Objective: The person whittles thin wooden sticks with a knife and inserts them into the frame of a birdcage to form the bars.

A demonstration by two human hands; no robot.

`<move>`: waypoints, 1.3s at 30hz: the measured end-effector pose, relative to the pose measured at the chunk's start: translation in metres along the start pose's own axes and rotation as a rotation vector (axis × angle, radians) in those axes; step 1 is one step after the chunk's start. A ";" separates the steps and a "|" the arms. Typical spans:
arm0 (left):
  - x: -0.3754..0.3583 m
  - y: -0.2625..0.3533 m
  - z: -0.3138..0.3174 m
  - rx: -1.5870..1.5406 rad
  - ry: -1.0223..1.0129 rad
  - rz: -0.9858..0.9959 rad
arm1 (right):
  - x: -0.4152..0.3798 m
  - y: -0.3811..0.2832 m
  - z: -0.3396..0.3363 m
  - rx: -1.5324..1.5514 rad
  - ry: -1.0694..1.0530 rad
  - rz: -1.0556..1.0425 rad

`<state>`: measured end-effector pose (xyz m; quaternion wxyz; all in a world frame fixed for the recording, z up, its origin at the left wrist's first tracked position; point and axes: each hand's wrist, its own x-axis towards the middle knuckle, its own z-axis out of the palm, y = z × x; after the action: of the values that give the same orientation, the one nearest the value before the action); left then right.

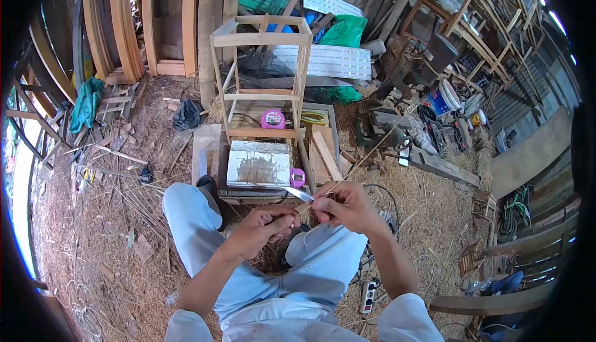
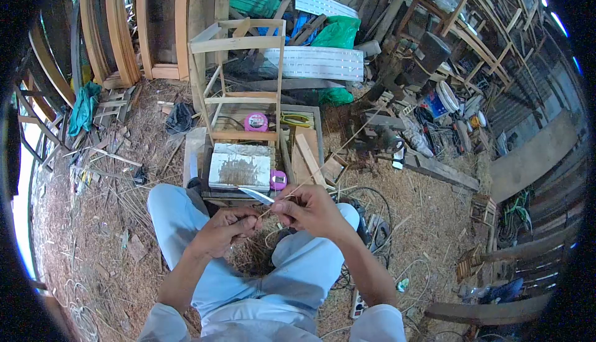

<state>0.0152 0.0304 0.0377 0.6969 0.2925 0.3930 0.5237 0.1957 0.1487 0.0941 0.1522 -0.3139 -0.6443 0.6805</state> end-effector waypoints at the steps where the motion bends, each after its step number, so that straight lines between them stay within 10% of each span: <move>1: -0.001 0.000 -0.001 0.002 0.002 -0.001 | -0.001 -0.002 0.001 0.003 -0.002 -0.001; 25: 0.009 -0.010 -0.010 -0.130 -0.078 -0.060 | 0.012 0.017 0.018 0.008 0.314 -0.021; 30: 0.000 -0.014 -0.015 -0.199 -0.053 -0.099 | 0.023 0.023 -0.032 0.243 0.640 -0.029; 39: 0.010 -0.004 -0.015 -0.046 -0.061 -0.037 | 0.006 0.012 -0.015 0.338 0.107 -0.033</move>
<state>0.0058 0.0387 0.0237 0.7246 0.2850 0.3647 0.5107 0.2032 0.1627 0.0816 0.2484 -0.3090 -0.5167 0.7588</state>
